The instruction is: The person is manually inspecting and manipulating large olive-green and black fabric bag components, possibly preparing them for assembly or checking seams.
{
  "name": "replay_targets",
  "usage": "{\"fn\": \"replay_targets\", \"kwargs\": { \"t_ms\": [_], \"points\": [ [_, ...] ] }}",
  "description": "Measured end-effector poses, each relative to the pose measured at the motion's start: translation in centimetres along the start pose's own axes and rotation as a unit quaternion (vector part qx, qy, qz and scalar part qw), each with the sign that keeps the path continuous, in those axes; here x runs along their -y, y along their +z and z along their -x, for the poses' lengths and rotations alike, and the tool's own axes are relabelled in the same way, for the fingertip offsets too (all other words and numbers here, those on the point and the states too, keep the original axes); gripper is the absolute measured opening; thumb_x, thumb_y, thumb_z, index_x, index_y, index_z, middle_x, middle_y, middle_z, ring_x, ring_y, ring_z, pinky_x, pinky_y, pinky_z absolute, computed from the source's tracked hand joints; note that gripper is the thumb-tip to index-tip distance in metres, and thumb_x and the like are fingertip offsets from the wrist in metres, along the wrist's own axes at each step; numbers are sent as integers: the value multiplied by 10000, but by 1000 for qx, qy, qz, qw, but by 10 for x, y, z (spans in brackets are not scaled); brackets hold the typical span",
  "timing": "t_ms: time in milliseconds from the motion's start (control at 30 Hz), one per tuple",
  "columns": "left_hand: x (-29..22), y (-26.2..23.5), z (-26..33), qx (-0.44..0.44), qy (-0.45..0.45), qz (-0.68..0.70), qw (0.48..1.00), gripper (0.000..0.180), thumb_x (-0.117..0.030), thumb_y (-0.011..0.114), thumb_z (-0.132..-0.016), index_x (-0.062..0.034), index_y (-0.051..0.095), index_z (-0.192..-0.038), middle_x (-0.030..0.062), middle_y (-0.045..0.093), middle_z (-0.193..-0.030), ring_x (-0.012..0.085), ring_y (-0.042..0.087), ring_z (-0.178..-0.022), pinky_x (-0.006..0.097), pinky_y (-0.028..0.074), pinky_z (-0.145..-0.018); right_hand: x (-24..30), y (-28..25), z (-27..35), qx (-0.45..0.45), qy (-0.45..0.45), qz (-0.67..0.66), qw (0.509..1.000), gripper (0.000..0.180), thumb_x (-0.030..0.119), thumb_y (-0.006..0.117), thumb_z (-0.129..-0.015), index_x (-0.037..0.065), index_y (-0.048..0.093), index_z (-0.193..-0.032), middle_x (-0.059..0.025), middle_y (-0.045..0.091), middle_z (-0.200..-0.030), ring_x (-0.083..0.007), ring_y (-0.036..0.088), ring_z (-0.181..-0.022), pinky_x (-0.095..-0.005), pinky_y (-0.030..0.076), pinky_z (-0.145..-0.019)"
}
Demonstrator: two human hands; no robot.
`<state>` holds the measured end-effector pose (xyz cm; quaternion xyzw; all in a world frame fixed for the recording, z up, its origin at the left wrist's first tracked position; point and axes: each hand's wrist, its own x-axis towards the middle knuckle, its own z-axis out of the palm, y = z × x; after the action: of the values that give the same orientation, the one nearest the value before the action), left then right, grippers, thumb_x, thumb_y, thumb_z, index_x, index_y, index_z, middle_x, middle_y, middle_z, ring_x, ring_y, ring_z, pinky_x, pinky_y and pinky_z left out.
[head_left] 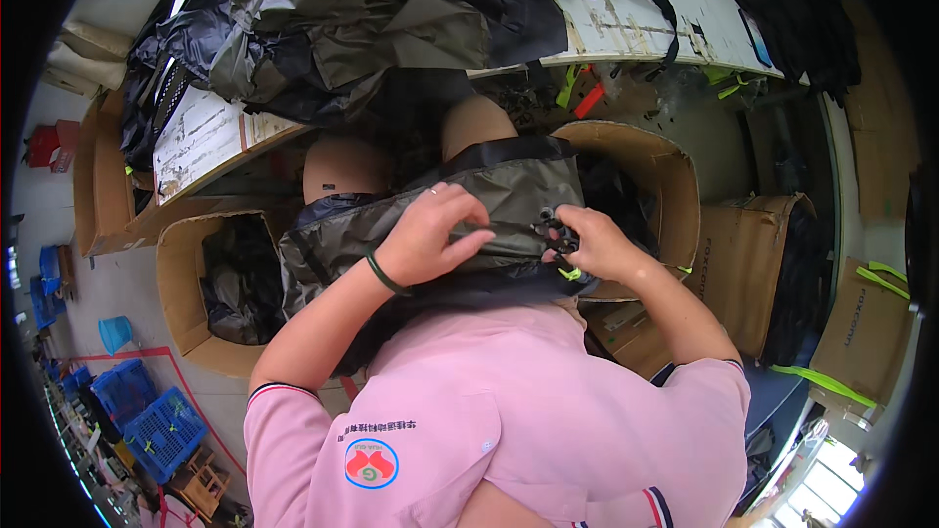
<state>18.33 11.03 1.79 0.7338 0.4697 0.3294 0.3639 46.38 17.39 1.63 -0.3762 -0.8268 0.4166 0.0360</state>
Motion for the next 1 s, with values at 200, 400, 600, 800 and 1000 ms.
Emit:
{"fn": "replay_targets", "kwargs": {
  "t_ms": [200,400,600,800,1000],
  "points": [
    [6,46,16,118,24,-69,990,211,-179,747,-795,-71,671,-960,86,622,-891,292,563,-874,390,451,-812,-5,31,11,9,25,-57,998,334,111,820,-730,28,544,-898,-114,614,-827,-260,577,-769,-337,466,-716],
    [26,57,18,180,-215,287,916,105,-95,693,-885,-20,659,-949,-1,672,-844,54,585,-755,212,468,-711,13,-7,18,37,106,-96,989,411,257,850,-708,31,564,-898,-101,637,-801,-299,619,-782,-371,468,-723],
    [21,47,14,179,-287,467,817,77,-63,675,-904,-27,679,-972,-40,663,-888,21,576,-803,190,473,-750,0,-37,34,61,-13,161,985,496,448,841,-633,76,561,-802,-58,578,-717,-280,595,-777,-377,416,-754],
    [20,46,15,180,-308,513,781,74,-76,690,-899,-43,684,-965,-47,662,-883,22,587,-789,188,480,-746,1,-40,34,74,-10,178,981,486,477,823,-648,76,573,-765,-87,611,-729,-305,613,-791,-391,431,-752],
    [20,48,17,175,-324,521,770,74,-87,699,-900,-44,684,-958,-46,663,-878,22,595,-787,187,481,-739,5,-40,31,74,-30,171,982,488,456,831,-642,64,557,-743,-79,596,-699,-309,612,-767,-401,444,-734]
  ]
}}
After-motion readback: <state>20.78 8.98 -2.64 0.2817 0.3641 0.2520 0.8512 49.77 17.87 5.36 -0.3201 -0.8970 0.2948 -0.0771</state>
